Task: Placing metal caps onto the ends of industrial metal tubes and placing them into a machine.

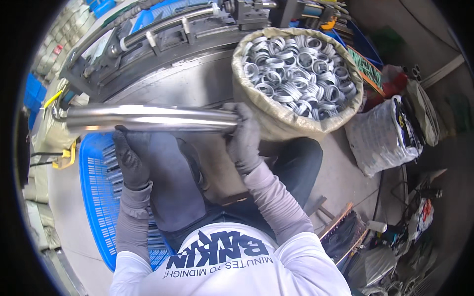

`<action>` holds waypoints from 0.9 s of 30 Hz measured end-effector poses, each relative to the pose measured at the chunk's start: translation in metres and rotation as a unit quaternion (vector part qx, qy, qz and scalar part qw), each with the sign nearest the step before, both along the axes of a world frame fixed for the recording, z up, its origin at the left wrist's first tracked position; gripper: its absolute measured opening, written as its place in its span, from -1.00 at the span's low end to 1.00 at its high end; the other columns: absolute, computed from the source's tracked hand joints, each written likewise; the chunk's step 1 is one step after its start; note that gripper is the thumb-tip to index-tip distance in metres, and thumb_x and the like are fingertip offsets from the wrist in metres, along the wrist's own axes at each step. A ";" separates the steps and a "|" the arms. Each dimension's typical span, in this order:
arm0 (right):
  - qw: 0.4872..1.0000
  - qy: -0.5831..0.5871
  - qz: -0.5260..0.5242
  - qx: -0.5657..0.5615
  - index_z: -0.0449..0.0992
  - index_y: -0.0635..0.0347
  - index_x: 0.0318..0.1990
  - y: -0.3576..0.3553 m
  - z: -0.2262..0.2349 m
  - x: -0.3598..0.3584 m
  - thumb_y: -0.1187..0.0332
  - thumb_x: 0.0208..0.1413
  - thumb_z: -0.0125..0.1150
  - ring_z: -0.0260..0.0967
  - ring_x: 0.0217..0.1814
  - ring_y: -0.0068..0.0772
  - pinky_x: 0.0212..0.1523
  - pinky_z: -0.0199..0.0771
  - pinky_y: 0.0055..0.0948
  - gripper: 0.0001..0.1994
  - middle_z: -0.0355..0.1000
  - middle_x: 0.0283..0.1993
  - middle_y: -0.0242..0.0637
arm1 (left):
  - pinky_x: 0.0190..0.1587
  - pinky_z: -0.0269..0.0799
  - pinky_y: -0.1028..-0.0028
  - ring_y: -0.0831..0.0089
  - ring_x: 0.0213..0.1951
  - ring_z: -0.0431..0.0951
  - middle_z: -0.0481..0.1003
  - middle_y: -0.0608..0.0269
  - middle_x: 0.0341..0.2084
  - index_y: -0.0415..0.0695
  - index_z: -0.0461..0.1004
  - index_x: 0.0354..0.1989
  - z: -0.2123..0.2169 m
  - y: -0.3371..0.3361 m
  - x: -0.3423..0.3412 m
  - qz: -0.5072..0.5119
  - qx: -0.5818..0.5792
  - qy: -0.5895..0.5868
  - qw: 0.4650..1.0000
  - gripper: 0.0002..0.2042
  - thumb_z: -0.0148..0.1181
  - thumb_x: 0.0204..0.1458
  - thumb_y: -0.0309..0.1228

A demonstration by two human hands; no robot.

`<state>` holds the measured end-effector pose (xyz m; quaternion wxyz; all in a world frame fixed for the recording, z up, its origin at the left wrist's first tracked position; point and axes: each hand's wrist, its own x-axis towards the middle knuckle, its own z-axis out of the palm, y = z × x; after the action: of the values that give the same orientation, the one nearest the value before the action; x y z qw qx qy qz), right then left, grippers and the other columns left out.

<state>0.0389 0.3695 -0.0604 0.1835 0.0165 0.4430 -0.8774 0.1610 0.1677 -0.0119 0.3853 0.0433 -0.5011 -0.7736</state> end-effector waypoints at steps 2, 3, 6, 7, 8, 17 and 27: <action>0.961 0.223 0.028 0.160 0.60 0.28 -0.08 0.004 -0.001 0.005 0.20 0.53 -0.12 0.58 -0.06 -0.35 -0.10 0.58 -0.42 -0.62 0.59 -0.11 -0.16 | 0.34 0.43 0.15 0.10 0.24 0.57 0.53 -0.06 0.21 -0.35 0.39 0.35 0.002 -0.011 -0.008 0.106 -0.200 -0.053 0.973 -0.54 0.07 0.46 -0.25; 0.855 0.425 0.026 0.297 0.61 0.31 -0.07 0.005 0.004 0.008 0.21 0.53 -0.08 0.57 -0.01 -0.30 0.00 0.56 -0.36 -0.62 0.59 -0.09 -0.12 | 0.30 0.49 0.14 0.08 0.23 0.58 0.54 -0.10 0.21 -0.38 0.41 0.32 -0.005 -0.032 -0.005 0.225 -0.364 -0.124 0.895 -0.57 0.11 0.44 -0.31; 0.858 0.381 -0.117 0.324 0.57 0.32 0.11 0.043 0.025 -0.026 0.42 0.28 0.35 0.54 0.09 -0.15 0.18 0.51 -0.23 -0.70 0.59 -0.02 -0.09 | 0.10 0.64 0.20 0.09 0.08 0.67 0.61 -0.13 0.07 -0.38 0.46 0.25 0.075 -0.025 -0.008 0.001 -0.136 -0.020 0.991 -0.62 0.20 0.31 -0.49; 0.800 0.422 -0.211 0.372 0.58 0.29 0.13 0.073 0.029 -0.061 0.41 0.28 0.35 0.55 0.14 -0.08 0.21 0.52 -0.21 -0.69 0.59 0.05 -0.05 | 0.05 0.63 0.26 0.21 -0.01 0.68 0.62 -0.04 -0.01 -0.35 0.48 0.20 0.096 -0.008 -0.009 0.005 -0.155 -0.093 0.984 -0.64 0.23 0.26 -0.51; 0.677 0.486 -0.280 0.477 0.58 0.28 0.14 0.109 0.037 -0.092 0.43 0.27 0.34 0.53 0.18 0.01 0.23 0.52 -0.15 -0.68 0.57 0.13 0.00 | 0.01 0.61 0.28 0.27 -0.05 0.66 0.61 0.05 -0.04 -0.33 0.48 0.20 0.092 -0.021 -0.005 -0.013 -0.284 -0.197 0.938 -0.62 0.28 0.22 -0.48; 0.603 0.434 -0.084 0.665 0.69 0.20 -0.11 0.169 0.024 -0.146 0.26 0.16 0.45 0.51 0.16 0.12 0.19 0.51 -0.12 -0.75 0.55 0.13 -0.02 | -0.15 0.54 0.12 0.01 -0.22 0.66 0.59 0.03 -0.26 -0.11 0.52 0.08 -0.027 -0.015 0.000 0.042 -0.713 -0.311 0.627 -0.45 0.50 -0.14 -0.24; 0.649 0.587 -0.140 0.463 0.57 0.28 -0.17 0.106 0.041 -0.064 0.59 -0.07 0.56 0.46 0.39 0.14 0.32 0.58 -0.14 -0.69 0.42 0.37 0.12 | -0.11 0.50 0.08 -0.08 -0.19 0.62 0.58 -0.05 -0.26 -0.18 0.51 0.05 -0.022 -0.017 0.001 0.034 -0.701 -0.303 0.645 -0.49 0.50 -0.11 -0.33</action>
<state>-0.0248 0.4759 -0.0196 -0.2718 -0.3572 0.7990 -0.4003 0.1624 0.1511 -0.0339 0.1536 0.0093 -0.9806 -0.1212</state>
